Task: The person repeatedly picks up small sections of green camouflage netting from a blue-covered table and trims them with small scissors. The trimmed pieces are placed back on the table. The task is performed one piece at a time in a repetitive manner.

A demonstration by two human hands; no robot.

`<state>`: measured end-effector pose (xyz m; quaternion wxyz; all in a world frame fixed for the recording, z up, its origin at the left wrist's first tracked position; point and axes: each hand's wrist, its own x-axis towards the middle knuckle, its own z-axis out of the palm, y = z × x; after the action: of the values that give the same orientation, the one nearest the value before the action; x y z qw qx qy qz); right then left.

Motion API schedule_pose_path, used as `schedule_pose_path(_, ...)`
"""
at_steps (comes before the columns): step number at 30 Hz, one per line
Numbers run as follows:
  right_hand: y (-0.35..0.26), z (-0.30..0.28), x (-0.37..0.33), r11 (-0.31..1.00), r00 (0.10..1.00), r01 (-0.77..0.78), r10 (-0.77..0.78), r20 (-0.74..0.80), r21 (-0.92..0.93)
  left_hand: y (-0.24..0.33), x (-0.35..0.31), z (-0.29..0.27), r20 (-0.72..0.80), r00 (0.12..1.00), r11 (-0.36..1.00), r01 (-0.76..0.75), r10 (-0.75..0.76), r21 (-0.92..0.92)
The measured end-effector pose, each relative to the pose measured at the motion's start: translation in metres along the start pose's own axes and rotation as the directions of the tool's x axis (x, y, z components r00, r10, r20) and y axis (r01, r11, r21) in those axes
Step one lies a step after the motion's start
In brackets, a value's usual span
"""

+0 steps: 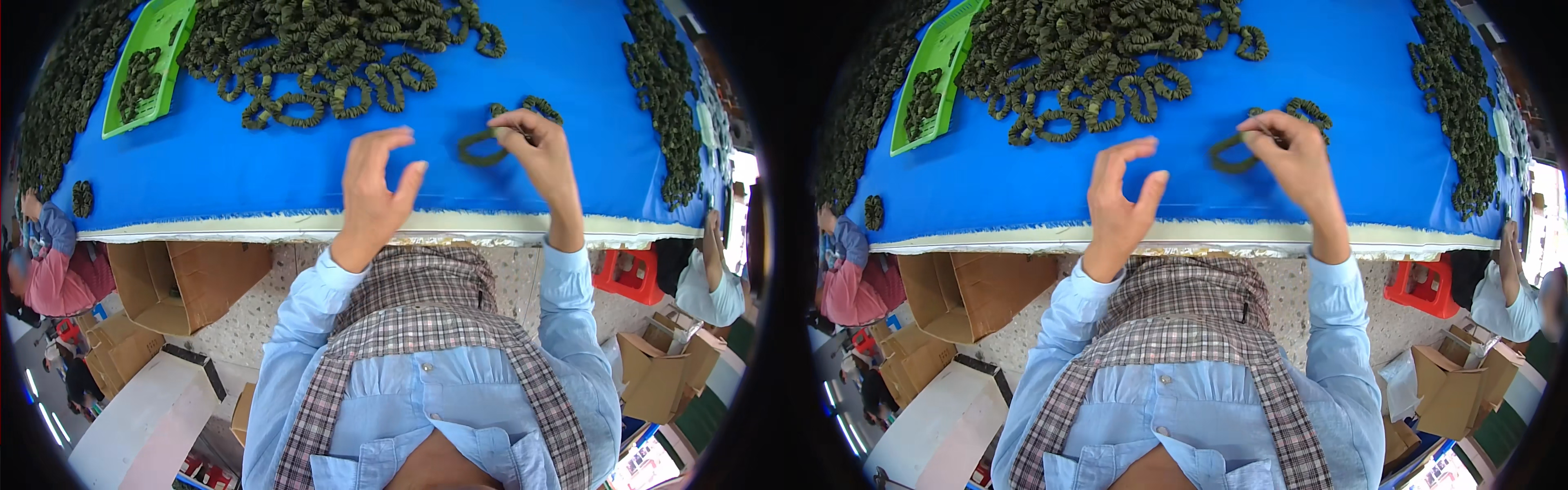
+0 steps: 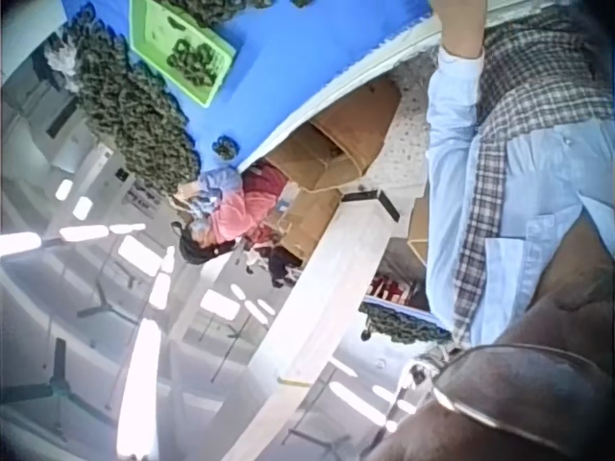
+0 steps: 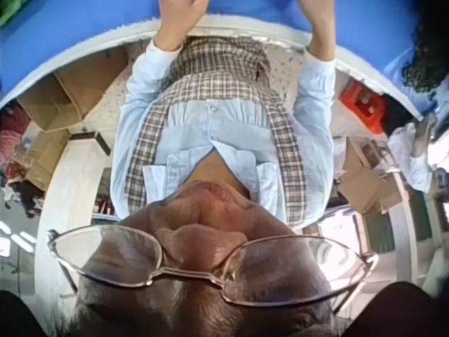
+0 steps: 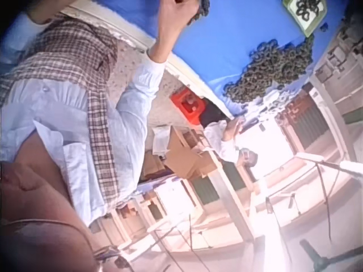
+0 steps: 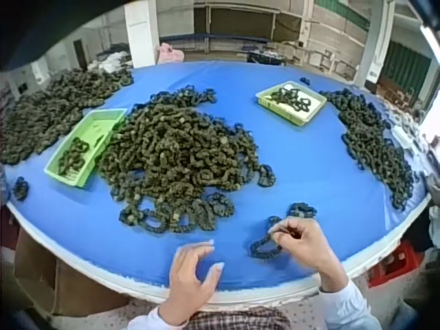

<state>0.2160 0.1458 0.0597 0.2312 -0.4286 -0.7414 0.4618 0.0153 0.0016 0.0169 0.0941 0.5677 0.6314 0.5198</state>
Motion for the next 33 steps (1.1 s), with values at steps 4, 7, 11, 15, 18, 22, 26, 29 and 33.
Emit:
schedule_pose_path(4,-0.005,-0.022,0.016,0.869,0.983,0.092,-0.156,-0.094,-0.486,-0.029,-0.012,-0.031,0.183,0.980,0.910,0.001,-0.084,0.414)
schedule_pose_path(7,-0.013,0.002,0.038,0.867,0.970,0.194,-0.238,-0.039,-0.459,-0.013,-0.046,-0.055,0.335,0.917,0.767,-0.054,-0.215,0.639)
schedule_pose_path(11,-0.013,0.054,0.070,0.897,0.963,0.268,-0.247,0.103,-0.351,0.004,-0.082,-0.075,0.312,0.893,0.773,0.059,-0.323,0.631)
schedule_pose_path(15,-0.016,0.082,0.072,0.897,0.939,0.329,-0.343,0.005,-0.294,0.004,-0.079,-0.079,0.178,0.943,0.855,0.163,-0.282,0.493)
schedule_pose_path(18,-0.023,0.085,0.068,0.885,0.991,0.123,-0.083,0.107,-0.449,0.004,-0.052,-0.065,0.054,0.964,0.951,0.249,-0.262,0.182)
schedule_pose_path(22,-0.025,0.096,0.066,0.915,0.999,0.042,-0.051,-0.011,-0.400,0.006,-0.007,-0.036,0.035,0.980,0.979,0.191,-0.194,0.068)
schedule_pose_path(26,-0.020,0.102,0.087,0.883,0.994,0.080,-0.102,-0.024,-0.463,0.000,0.013,-0.007,0.188,0.926,0.921,0.357,-0.327,-0.155)
schedule_pose_path(29,-0.019,0.102,0.099,0.886,0.999,0.046,-0.044,0.016,-0.462,-0.005,0.011,0.003,0.344,0.788,0.704,0.613,-0.510,-0.360)
schedule_pose_path(33,-0.029,0.088,0.094,0.970,0.997,-0.040,0.053,0.048,-0.240,-0.010,0.010,0.004,0.419,0.664,0.329,0.704,-0.619,-0.629)
